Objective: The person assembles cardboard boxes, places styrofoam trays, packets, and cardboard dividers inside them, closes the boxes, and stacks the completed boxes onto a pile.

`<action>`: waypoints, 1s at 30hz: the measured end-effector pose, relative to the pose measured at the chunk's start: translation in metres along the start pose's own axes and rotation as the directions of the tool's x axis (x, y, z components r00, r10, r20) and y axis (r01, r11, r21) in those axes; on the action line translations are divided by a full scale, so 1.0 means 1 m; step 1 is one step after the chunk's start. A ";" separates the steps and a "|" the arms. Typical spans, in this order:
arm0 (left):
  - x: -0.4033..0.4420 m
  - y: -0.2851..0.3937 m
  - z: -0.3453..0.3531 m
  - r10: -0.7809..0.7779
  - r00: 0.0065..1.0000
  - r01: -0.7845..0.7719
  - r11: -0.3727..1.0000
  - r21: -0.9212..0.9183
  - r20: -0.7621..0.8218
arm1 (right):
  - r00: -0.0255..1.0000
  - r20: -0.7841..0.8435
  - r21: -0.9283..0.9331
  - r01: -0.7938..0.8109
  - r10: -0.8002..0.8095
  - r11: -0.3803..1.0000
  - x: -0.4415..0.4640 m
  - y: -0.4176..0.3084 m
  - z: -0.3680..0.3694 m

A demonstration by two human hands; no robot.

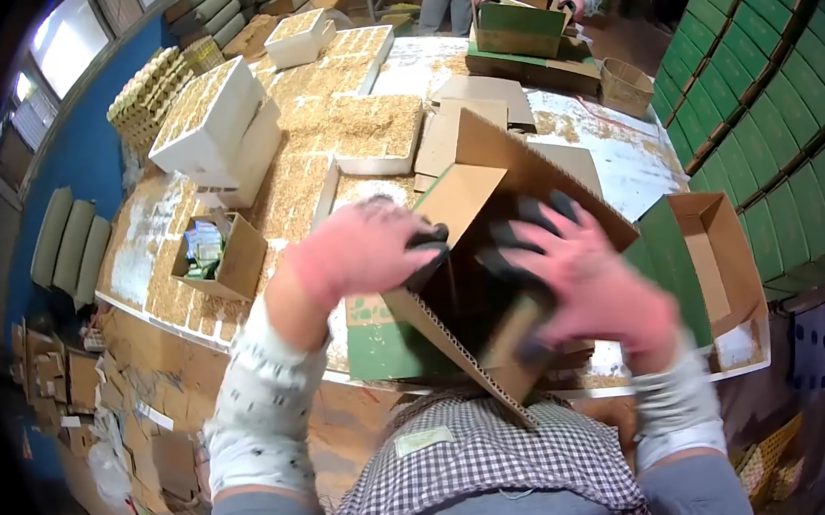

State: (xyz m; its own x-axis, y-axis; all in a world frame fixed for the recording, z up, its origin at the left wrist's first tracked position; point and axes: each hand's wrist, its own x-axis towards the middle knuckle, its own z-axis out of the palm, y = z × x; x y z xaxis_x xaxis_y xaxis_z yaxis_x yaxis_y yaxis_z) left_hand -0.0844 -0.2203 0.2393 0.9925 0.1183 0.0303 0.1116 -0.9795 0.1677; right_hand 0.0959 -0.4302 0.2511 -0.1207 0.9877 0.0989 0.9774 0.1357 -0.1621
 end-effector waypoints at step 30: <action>-0.053 -0.208 0.068 -0.885 0.176 0.065 0.447 -0.892 -0.430 | 0.988 0.143 0.084 -0.063 0.050 0.995 0.036 0.030 0.072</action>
State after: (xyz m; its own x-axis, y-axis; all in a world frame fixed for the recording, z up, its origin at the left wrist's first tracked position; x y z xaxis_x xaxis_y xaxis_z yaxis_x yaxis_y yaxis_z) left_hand -0.1568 -0.0343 0.1357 0.0542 0.9582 0.2809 0.0706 -0.2843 0.9561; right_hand 0.1079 -0.3848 0.1794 -0.0949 0.9942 -0.0512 0.9651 0.0792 -0.2495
